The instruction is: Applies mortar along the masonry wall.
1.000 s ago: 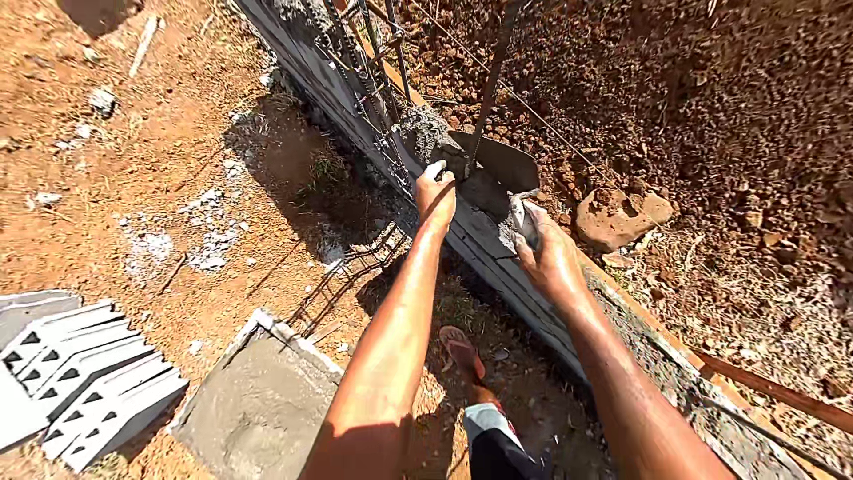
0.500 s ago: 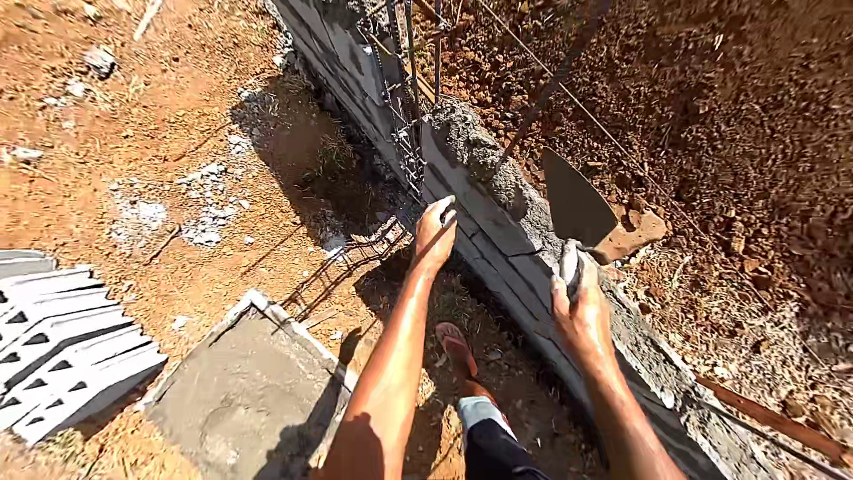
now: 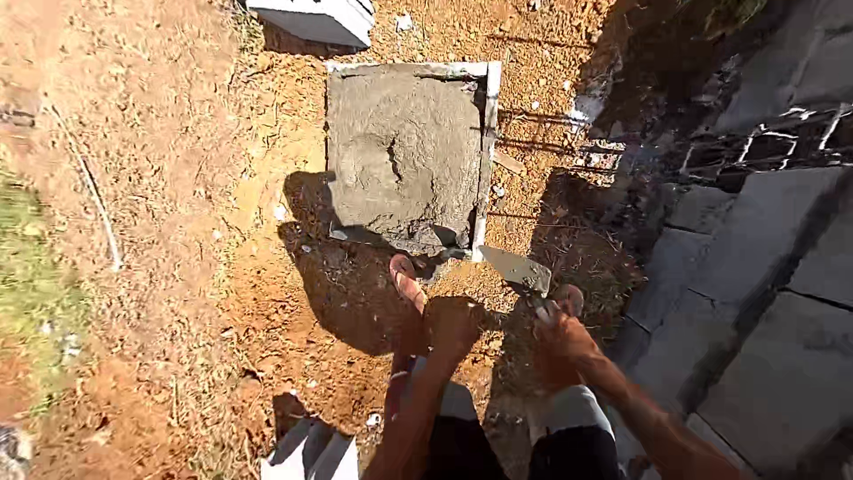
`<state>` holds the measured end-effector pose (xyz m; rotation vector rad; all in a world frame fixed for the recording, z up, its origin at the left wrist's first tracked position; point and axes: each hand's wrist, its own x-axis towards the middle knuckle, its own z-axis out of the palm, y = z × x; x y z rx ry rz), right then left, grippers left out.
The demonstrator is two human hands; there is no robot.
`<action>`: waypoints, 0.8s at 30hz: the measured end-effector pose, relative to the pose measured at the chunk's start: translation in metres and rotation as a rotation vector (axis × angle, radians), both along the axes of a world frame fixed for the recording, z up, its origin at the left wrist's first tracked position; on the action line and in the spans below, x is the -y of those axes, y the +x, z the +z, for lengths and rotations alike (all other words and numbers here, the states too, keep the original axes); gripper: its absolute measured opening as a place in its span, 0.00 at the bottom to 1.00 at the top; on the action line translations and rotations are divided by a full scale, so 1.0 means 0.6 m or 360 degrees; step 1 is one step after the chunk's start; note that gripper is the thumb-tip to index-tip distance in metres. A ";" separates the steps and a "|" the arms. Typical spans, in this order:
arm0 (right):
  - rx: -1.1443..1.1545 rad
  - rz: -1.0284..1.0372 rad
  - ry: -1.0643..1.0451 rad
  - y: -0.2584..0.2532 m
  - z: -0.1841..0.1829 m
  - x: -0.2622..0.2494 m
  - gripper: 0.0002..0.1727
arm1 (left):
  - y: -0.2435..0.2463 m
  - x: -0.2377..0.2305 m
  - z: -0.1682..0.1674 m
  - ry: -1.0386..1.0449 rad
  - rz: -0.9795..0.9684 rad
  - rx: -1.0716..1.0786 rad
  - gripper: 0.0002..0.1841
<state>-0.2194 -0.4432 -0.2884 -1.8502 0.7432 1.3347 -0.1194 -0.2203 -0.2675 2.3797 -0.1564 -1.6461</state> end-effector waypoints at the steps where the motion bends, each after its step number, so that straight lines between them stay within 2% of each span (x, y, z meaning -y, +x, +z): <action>1: -0.0007 0.0157 -0.0006 0.080 -0.022 -0.034 0.36 | 0.008 -0.041 -0.015 0.0004 0.0011 -0.0021 0.25; 3: 0.0044 0.0374 -0.0078 0.224 -0.075 -0.100 0.34 | 0.020 -0.108 -0.043 0.0004 0.0018 -0.0042 0.25; 6: 0.0325 0.0531 -0.0296 0.393 -0.188 -0.182 0.30 | 0.049 -0.172 -0.083 -0.0033 0.0053 -0.0191 0.25; 9: 0.0496 0.0719 -0.0505 0.573 -0.262 -0.245 0.31 | 0.101 -0.217 -0.118 -0.0091 0.0027 -0.0454 0.26; 12: 0.0537 0.0776 -0.0729 0.700 -0.325 -0.297 0.35 | 0.149 -0.255 -0.133 -0.0170 0.0180 -0.0301 0.25; 14: 0.0478 0.0664 -0.0824 0.710 -0.377 -0.334 0.40 | 0.166 -0.279 -0.140 -0.0253 0.0366 -0.0120 0.23; 17: 0.0259 0.0492 -0.0800 0.636 -0.419 -0.409 0.42 | 0.188 -0.303 -0.148 -0.0220 0.0419 -0.0203 0.23; 19: 0.0190 0.0544 -0.0664 0.573 -0.409 -0.442 0.41 | 0.197 -0.303 -0.147 -0.0224 0.0354 -0.0289 0.24; 21: 0.0269 0.0630 -0.0532 0.521 -0.384 -0.455 0.37 | 0.219 -0.297 -0.140 -0.0240 0.0311 -0.0352 0.24; 24: 0.0252 0.0483 -0.0525 0.523 -0.331 -0.460 0.31 | 0.254 -0.301 -0.139 -0.0134 0.0291 -0.0395 0.25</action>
